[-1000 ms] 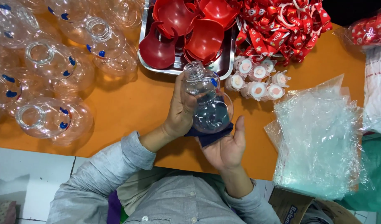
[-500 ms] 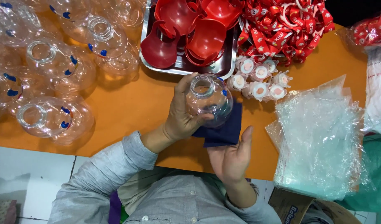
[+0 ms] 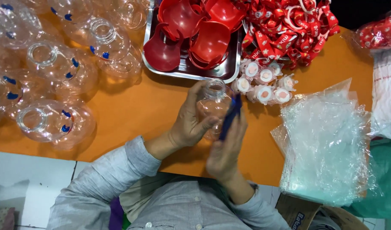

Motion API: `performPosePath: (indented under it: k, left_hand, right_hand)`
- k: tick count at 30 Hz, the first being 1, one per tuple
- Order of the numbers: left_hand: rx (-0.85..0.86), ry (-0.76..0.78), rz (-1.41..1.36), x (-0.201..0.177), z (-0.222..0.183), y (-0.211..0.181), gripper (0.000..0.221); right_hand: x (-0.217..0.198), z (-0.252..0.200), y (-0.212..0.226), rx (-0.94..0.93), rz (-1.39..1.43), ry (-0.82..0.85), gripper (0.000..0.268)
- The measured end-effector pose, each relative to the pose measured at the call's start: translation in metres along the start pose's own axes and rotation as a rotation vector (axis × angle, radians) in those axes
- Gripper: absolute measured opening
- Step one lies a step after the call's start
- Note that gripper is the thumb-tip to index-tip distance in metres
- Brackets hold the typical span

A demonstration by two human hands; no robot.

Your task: Assembling plastic bottles by attaching a red strap handle to the neck of the bottle, using a cloth for grip.

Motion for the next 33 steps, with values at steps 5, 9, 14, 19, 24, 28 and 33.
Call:
performPosePath:
  k: [5,9,14,19,24,28,33]
  left_hand:
    - [-0.038,-0.001,-0.083,-0.003,0.002,0.009,0.075]
    - [-0.058,0.057,-0.214,-0.002,0.004,0.009,0.078]
    - [-0.113,0.092,-0.355,0.001,0.002,0.015,0.075]
    - [-0.156,0.063,-0.426,0.008,0.004,0.002,0.073]
    - [-0.051,-0.034,-0.301,0.008,0.013,-0.014,0.068]
    - [-0.031,-0.074,-0.111,0.001,0.005,0.007,0.077]
    - [0.079,-0.109,0.02,0.001,0.002,0.003,0.089]
  right_hand:
    - [0.01,-0.016,0.008,-0.067,0.007,-0.004,0.077]
    - [-0.005,-0.003,-0.005,0.049,0.097,-0.04,0.082]
    - [-0.016,0.007,-0.043,0.464,0.644,0.028,0.08]
    - [-0.003,0.024,-0.03,0.73,1.306,-0.096,0.068]
    - [0.018,0.014,-0.024,1.257,1.781,-0.226,0.049]
    - [0.017,0.006,-0.048,1.446,1.847,-0.093,0.073]
    - [-0.003,0.034,-0.011,1.402,1.794,-0.199,0.054]
Point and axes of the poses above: each hand's wrist, its own z-axis towards the middle knuckle, its own x-axis out of the palm, y = z × x, the point moved 2 cm from there along z, towards the middle knuckle
